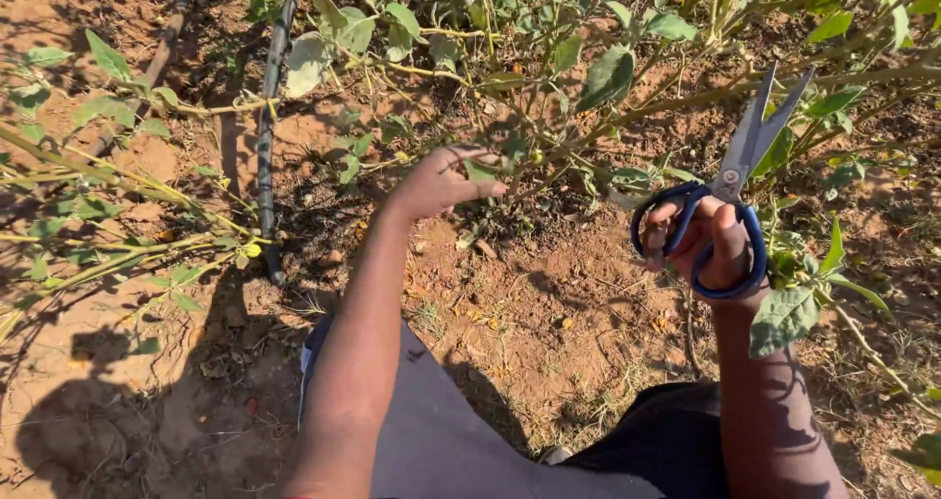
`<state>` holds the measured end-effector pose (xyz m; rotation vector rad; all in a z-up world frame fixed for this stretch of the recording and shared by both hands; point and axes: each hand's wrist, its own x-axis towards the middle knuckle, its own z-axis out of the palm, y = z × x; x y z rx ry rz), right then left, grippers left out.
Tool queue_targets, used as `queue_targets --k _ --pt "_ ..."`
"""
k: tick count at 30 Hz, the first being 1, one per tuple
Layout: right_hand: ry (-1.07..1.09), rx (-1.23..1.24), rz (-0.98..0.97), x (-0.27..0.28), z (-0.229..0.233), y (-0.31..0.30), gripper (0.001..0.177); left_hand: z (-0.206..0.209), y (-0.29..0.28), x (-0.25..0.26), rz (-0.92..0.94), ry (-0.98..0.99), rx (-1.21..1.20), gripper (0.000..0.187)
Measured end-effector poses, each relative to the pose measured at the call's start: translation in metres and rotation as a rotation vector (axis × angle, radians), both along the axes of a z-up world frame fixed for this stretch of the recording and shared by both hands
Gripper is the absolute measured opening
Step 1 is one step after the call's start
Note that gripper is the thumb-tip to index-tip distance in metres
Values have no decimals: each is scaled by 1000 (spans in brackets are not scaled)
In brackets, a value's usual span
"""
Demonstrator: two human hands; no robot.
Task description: Harvest small green eggplants from plants in a garden using scissors.
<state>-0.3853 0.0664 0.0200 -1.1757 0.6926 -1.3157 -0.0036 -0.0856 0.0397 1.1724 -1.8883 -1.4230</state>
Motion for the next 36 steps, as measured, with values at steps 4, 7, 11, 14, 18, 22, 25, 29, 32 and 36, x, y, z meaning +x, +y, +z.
queue_targets --k 4,7,11,14,18,22,25,29,32,36 --pt "43 -21 61 10 6 1 70 44 9 10 201 -361 -167 53" --pt "147 -36 16 25 17 3 69 64 12 -10 403 -255 -657 46" --pt "136 47 10 35 27 2 67 74 -21 -37 295 -310 -640 63" --pt "132 6 11 38 32 2 69 46 -60 -51 172 -428 -928 40" --pt "199 -15 -87 36 37 3 68 49 -76 -55 204 -169 -809 16" --pt "128 -17 -77 41 48 8 65 118 -34 -51 422 124 -506 12" --pt "210 -74 -133 36 44 2 64 123 -15 -40 311 514 -633 15" --pt "263 -11 -156 37 43 3 64 107 25 -22 109 584 -662 10" --pt "223 -82 -122 37 44 4 57 92 38 -16 -310 364 -743 18" --pt "313 -96 -126 39 54 2 61 35 15 -16 -191 -350 -474 35"
